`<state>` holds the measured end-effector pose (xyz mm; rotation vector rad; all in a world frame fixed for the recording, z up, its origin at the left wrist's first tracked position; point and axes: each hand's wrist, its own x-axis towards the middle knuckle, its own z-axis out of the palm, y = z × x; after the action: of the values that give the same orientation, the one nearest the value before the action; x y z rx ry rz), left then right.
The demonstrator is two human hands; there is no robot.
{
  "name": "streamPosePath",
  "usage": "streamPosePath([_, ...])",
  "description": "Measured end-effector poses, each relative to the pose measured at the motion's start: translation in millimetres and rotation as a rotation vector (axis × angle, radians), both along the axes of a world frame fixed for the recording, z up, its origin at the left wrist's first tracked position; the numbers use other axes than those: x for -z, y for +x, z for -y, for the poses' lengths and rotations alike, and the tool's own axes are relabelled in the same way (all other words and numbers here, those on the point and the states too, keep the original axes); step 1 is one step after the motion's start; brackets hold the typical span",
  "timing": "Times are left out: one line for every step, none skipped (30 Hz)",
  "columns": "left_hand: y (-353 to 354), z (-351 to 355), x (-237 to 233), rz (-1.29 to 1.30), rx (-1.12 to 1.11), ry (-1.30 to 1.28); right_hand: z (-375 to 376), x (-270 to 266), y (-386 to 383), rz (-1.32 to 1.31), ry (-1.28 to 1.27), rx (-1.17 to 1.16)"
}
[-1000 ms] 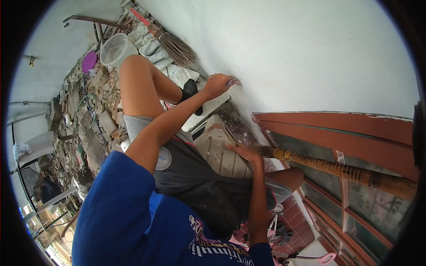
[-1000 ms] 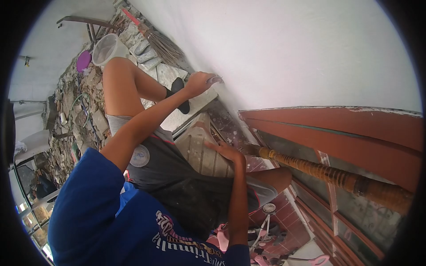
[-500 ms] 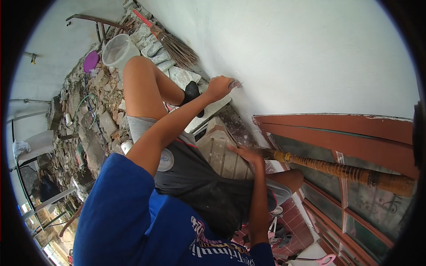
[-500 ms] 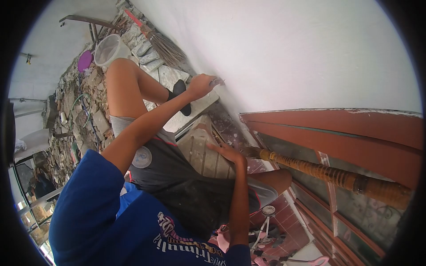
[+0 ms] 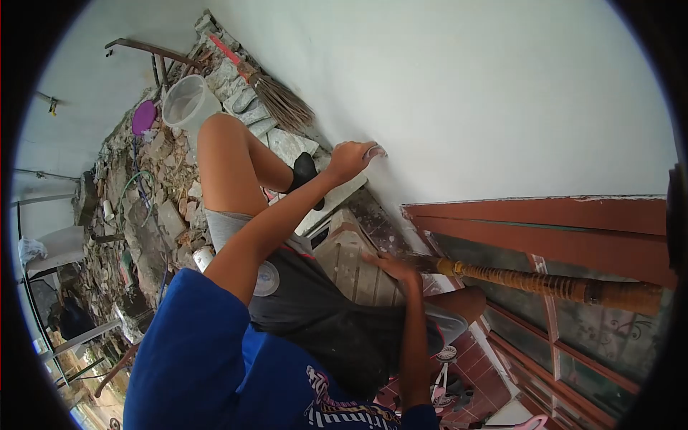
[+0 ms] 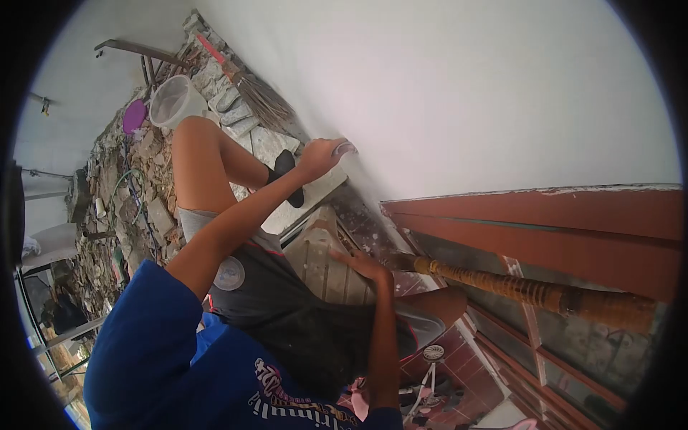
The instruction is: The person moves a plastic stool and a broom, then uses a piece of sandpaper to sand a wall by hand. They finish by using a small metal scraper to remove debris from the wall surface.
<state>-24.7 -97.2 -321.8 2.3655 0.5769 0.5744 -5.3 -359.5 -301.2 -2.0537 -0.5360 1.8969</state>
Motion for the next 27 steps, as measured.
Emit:
streamPosePath([-1.0, -0.8, -0.1, 0.005, -0.006, 0.018, -2.4, -3.7, -0.4, 0.013, 0.015, -0.011])
streamPosePath([-3.7, -1.5, 0.7, -0.001, -0.009, 0.015, -4.3, -8.3, -1.1, 0.007, 0.012, -0.013])
streamPosePath([-6.1, -2.2, 1.2, -0.065, 0.002, 0.024, -6.0, -13.5, -0.9, -0.024, 0.026, -0.010])
streamPosePath([-7.4, -2.8, 1.2, -0.127, 0.013, 0.032, -7.0, -16.0, -0.6, -0.053, 0.039, -0.006])
streamPosePath([-9.1, -4.6, 2.9, -0.125, 0.011, 0.030, -7.2, -14.5, -0.4, -0.051, 0.037, -0.008])
streamPosePath([-11.0, -6.5, 4.6, -0.165, 0.039, 0.023, -7.2, -12.7, 0.4, -0.039, 0.036, -0.037])
streamPosePath([-10.6, -5.7, 6.8, -0.205, 0.070, 0.015, -5.6, -11.3, 1.4, -0.027, 0.034, -0.063])
streamPosePath([-8.4, -0.6, 2.3, -0.203, 0.076, 0.010, -3.7, -11.8, 1.4, -0.025, 0.028, -0.057])
streamPosePath([-5.4, 3.9, -2.8, -0.091, 0.067, -0.017, -3.3, -12.0, 1.0, -0.007, 0.033, -0.041])
streamPosePath([-3.5, 5.2, -8.4, 0.017, 0.060, -0.039, -4.7, -11.5, -0.7, 0.007, 0.044, -0.023])
streamPosePath([-2.3, 4.8, -2.8, 0.014, 0.062, -0.039, -3.6, -8.4, -1.4, 0.004, 0.045, -0.021])
streamPosePath([-0.9, 3.7, 2.6, 0.033, 0.053, -0.036, -2.9, -5.3, -1.2, -0.030, 0.044, -0.002])
streamPosePath([0.1, 2.0, 7.8, 0.053, 0.042, -0.033, -2.3, -2.5, -0.3, -0.061, 0.044, 0.015])
streamPosePath([-1.5, -0.2, 9.1, 0.055, 0.037, -0.033, -4.3, -6.5, -0.5, -0.060, 0.043, 0.010])
streamPosePath([-5.5, -2.5, 10.9, -0.052, 0.053, -0.033, -5.0, -11.0, -1.8, -0.066, 0.034, 0.035])
streamPosePath([-9.0, -4.3, 12.8, -0.158, 0.068, -0.034, -5.7, -14.7, -3.2, -0.071, 0.024, 0.060])
streamPosePath([-9.5, -7.1, 13.7, -0.154, 0.065, -0.036, -6.2, -11.5, -1.9, -0.067, 0.022, 0.057])
streamPosePath([-9.1, -9.0, 15.2, -0.172, 0.091, -0.013, -6.2, -7.0, -0.5, -0.055, 0.040, 0.038])
streamPosePath([-9.5, -6.6, 17.9, -0.196, 0.120, 0.006, -2.8, -3.5, -0.7, -0.049, 0.055, 0.024])
streamPosePath([-8.4, -1.5, 13.8, -0.200, 0.125, 0.002, -0.6, -4.7, -1.5, -0.053, 0.050, 0.028])
streamPosePath([-4.7, 1.6, 8.5, -0.081, 0.115, -0.024, -1.2, -5.6, -1.4, -0.054, 0.031, 0.044])
streamPosePath([-2.1, 3.1, 2.7, 0.038, 0.106, -0.048, -2.9, -6.3, -1.8, -0.056, 0.014, 0.059])
streamPosePath([-0.6, 3.8, 3.8, 0.031, 0.110, -0.046, -3.2, -6.8, -1.9, -0.063, 0.016, 0.063])
streamPosePath([1.1, 3.4, 4.5, 0.061, 0.095, -0.040, -3.9, -7.8, -0.7, -0.075, 0.009, 0.056])
streamPosePath([1.4, 2.5, 5.2, 0.094, 0.076, -0.034, -4.9, -8.7, 0.1, -0.084, 0.002, 0.045])
streamPosePath([-0.1, 1.1, 6.7, 0.095, 0.072, -0.033, -4.2, -5.3, 0.1, -0.083, 0.003, 0.041])
streamPosePath([-3.1, -0.5, 8.4, -0.045, 0.046, -0.036, -2.8, -1.5, -0.5, -0.060, 0.017, 0.039])
